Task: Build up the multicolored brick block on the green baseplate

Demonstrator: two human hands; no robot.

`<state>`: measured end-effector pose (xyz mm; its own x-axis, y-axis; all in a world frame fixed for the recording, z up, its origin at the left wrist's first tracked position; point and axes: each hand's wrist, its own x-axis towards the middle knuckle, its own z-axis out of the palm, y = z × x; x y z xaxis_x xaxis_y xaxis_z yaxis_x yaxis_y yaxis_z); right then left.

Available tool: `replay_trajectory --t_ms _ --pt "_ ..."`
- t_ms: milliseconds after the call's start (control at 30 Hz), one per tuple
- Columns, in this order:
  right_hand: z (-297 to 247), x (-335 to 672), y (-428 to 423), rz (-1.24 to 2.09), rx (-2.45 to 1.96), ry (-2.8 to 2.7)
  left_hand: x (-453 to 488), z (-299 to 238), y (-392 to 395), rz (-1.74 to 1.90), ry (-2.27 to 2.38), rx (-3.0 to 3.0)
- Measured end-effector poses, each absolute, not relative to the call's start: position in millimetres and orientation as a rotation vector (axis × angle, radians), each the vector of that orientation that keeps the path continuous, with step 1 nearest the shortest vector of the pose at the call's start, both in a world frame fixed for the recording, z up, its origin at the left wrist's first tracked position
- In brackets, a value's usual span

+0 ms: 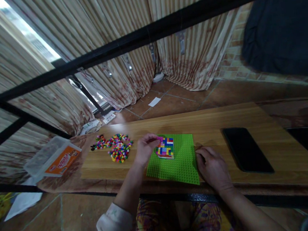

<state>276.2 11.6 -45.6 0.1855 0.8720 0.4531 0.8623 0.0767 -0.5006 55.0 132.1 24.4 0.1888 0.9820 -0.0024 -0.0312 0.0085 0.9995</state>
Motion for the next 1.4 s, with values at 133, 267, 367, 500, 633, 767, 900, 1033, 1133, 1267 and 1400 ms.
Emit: replay_trajectory --t_ms 133,267,367,500,633,767,900,1033,1133,1267,1400 --pt "-47.4 277.0 11.4 0.005 -1.749 -1.638 59.0 22.1 131.7 1.134 0.998 1.082" --pt "-48.3 277.4 11.2 0.0 -1.761 -1.638 61.6 20.9 131.6 1.141 0.994 1.011" --pt "-47.7 277.1 11.0 0.002 -1.754 -1.649 63.1 19.7 132.2 1.141 0.974 0.984" --pt "-47.7 276.4 11.2 -0.018 -1.759 -1.636 65.1 18.7 133.2 1.164 0.964 0.978" --pt "-50.0 276.7 11.8 -0.013 -1.754 -1.632 64.2 15.5 129.5 1.174 0.945 1.002" --pt "-52.2 277.5 12.6 -0.011 -1.743 -1.624 55.6 4.5 116.7 1.217 0.834 0.968" --pt "-52.5 277.8 12.9 0.012 -1.729 -1.613 44.5 -5.9 105.8 1.118 0.683 1.062" --pt "-53.4 278.5 12.3 -0.012 -1.725 -1.628 41.6 -7.4 107.1 0.913 0.707 1.264" --pt "-55.4 279.7 12.0 -0.059 -1.714 -1.632 43.1 -7.9 109.5 0.873 0.747 1.314" --pt "-58.4 282.1 12.4 -0.095 -1.687 -1.654 44.3 -12.0 107.4 0.915 0.759 1.273" --pt "-61.1 284.7 12.1 -0.149 -1.68 -1.666 45.3 -13.9 104.3 0.961 0.758 1.241"
